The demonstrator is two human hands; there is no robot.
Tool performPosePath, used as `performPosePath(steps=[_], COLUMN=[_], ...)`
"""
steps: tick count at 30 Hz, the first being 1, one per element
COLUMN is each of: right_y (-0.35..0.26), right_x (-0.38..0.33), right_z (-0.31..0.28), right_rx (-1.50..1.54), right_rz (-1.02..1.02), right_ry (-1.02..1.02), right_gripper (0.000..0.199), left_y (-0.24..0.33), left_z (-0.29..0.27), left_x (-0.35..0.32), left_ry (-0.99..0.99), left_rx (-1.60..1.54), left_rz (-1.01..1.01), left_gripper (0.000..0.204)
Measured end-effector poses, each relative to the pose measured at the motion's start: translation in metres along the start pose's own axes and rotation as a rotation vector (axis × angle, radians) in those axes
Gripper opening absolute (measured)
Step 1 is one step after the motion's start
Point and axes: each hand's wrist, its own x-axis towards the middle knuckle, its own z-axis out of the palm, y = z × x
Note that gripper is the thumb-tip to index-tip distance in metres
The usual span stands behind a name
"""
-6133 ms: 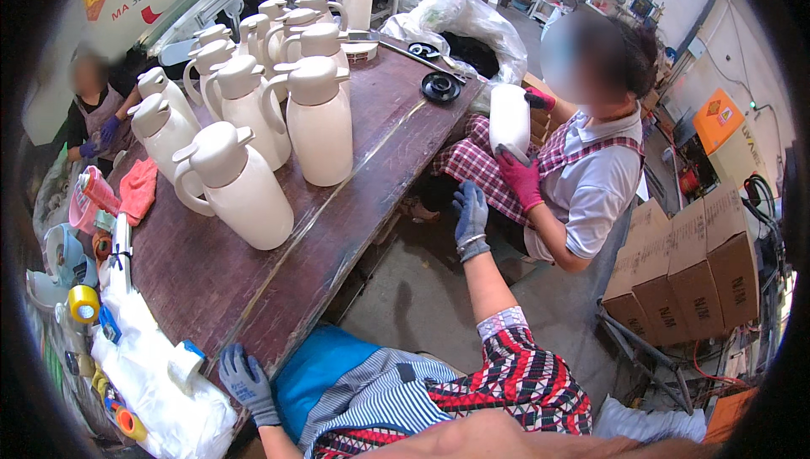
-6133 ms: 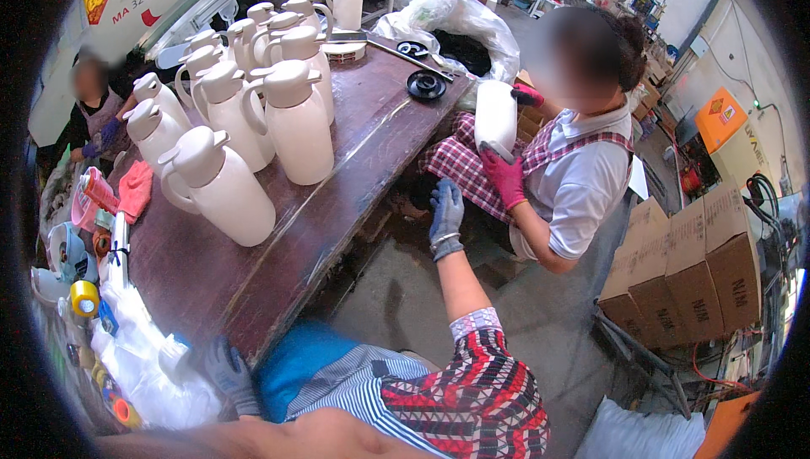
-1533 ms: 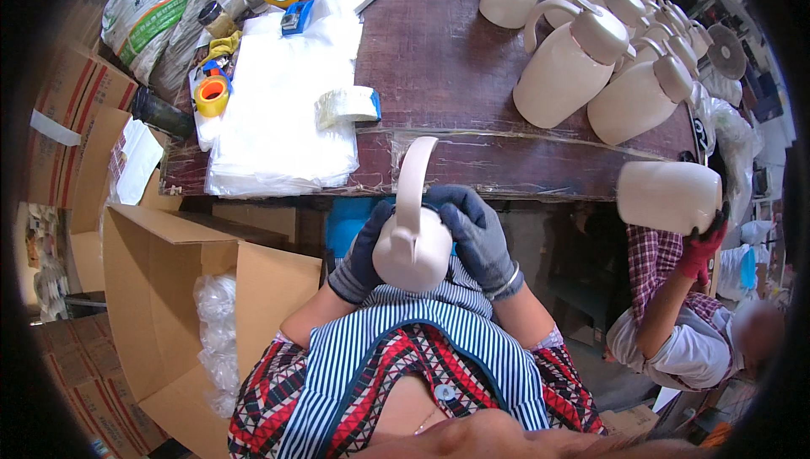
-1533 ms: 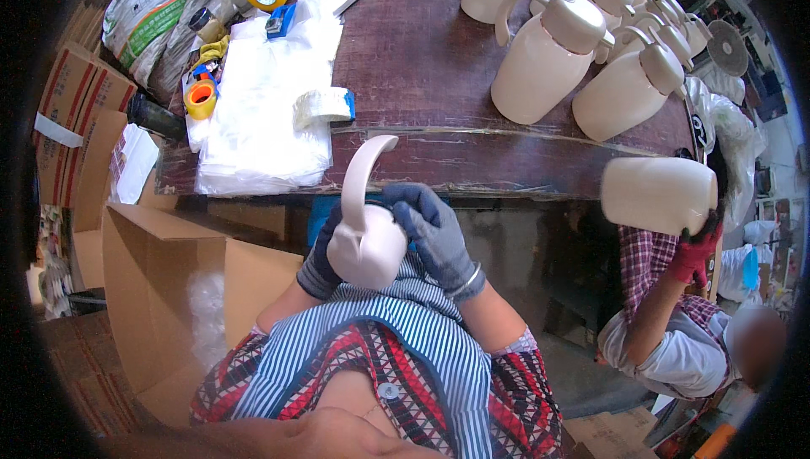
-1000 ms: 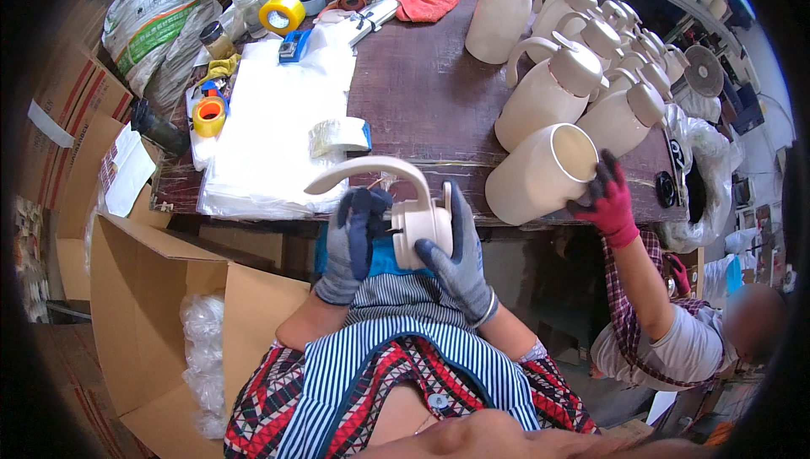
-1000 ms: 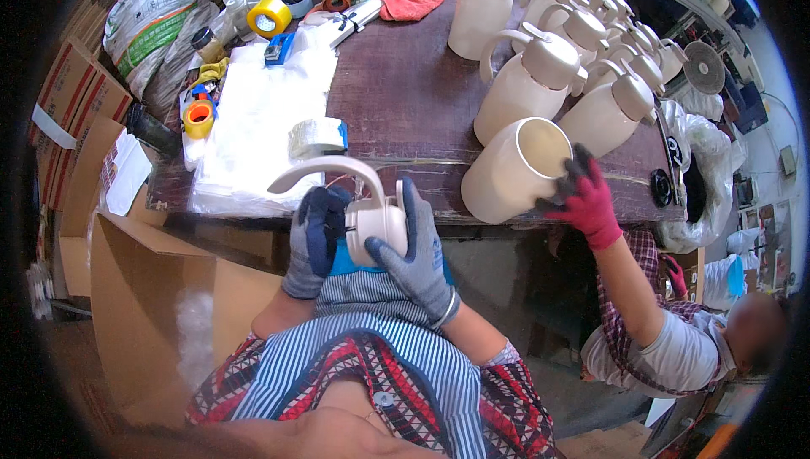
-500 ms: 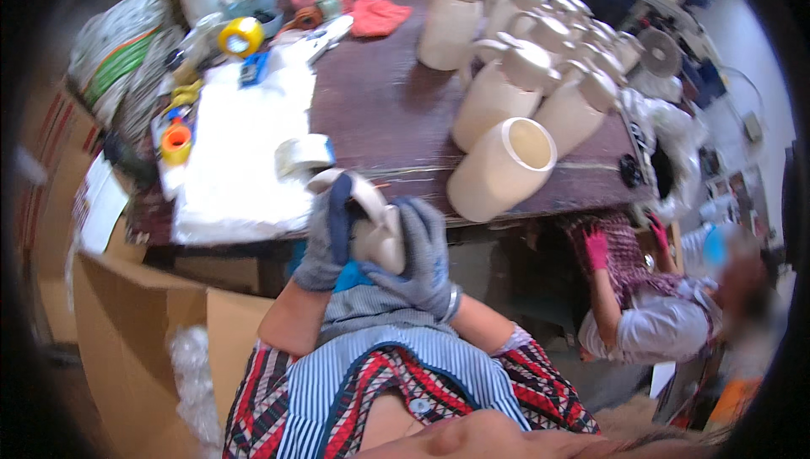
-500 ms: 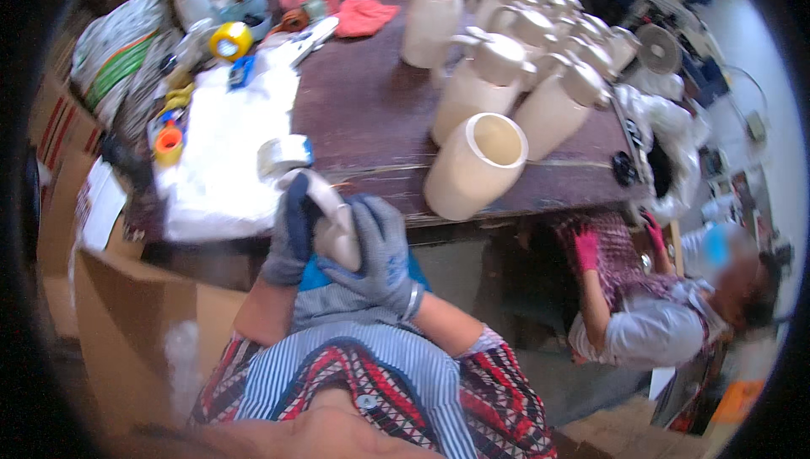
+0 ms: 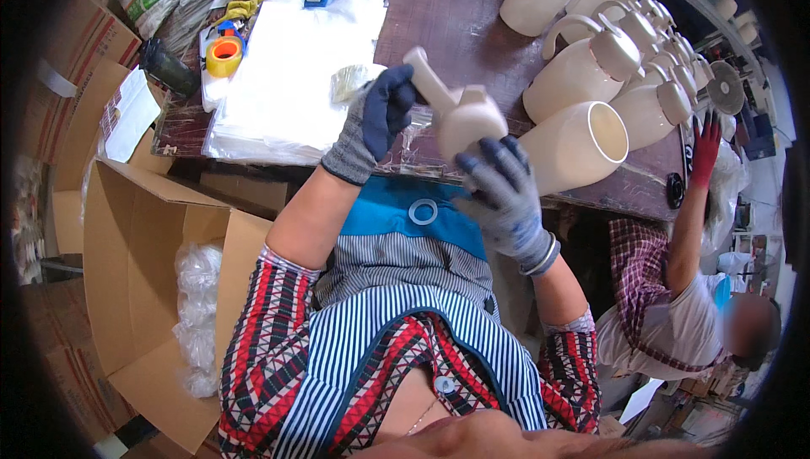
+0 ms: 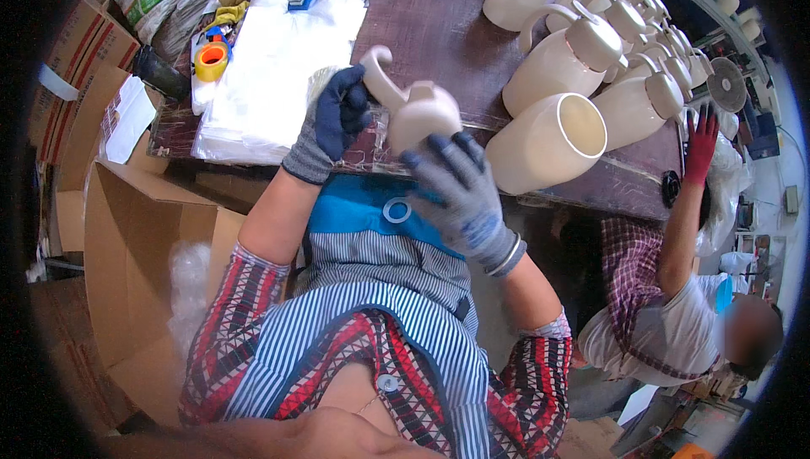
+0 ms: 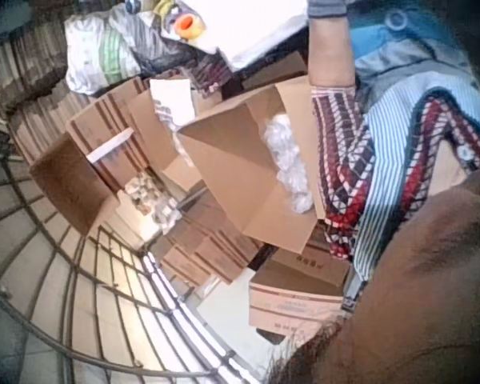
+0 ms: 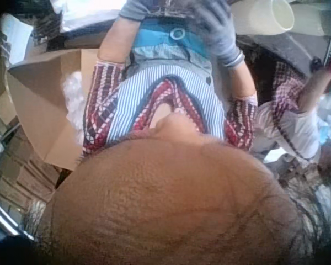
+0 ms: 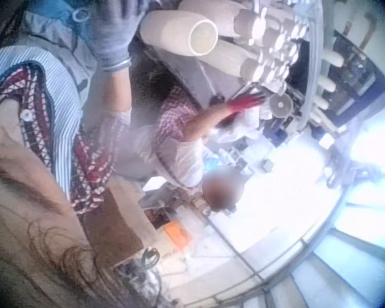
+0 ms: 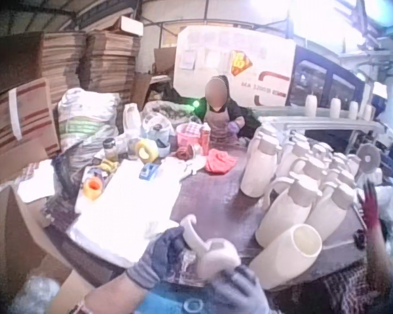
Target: The person assembles white thermos flasks at a workbench. They unwrap a flask, insert the inner metal liner, and screw on the lid. The person repeats this process for multiple flasks, placing the assembled units on the table.
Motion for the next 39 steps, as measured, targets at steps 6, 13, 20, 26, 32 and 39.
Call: performPosePath(steps=[6, 13, 20, 26, 32, 39], right_y=[0.025, 0.086, 0.167, 0.227, 0.269, 0.265], right_x=[0.014, -0.005, 0.069, 0.121, 0.171, 0.168], right_z=[0.049, 0.134, 0.157, 0.181, 0.212, 0.23], right_rx=[0.82, 0.136, 0.133, 0.256, 0.318, 0.181], right_rz=[0.624, 0.817, 0.992, 1.116, 1.081, 0.953], right_ry=[0.277, 0.269, 0.346, 0.347, 0.317, 0.347], right_gripper=[0.031, 0.095, 0.105, 0.111, 0.108, 0.076], left_y=[-0.015, -0.043, -0.047, -0.026, -0.005, 0.02], left_z=[0.014, -0.025, -0.02, -0.017, -0.033, -0.056], left_x=[0.003, 0.012, 0.005, -0.003, 0.024, 0.167], left_ry=[-0.031, 0.111, 0.158, 0.115, 0.144, 0.051], left_rx=[0.084, 0.118, 0.089, 0.378, 0.678, 1.872], left_rz=[0.169, 0.036, 0.169, 0.333, 0.458, 0.816], left_gripper=[0.034, 0.029, 0.029, 0.037, 0.037, 0.062])
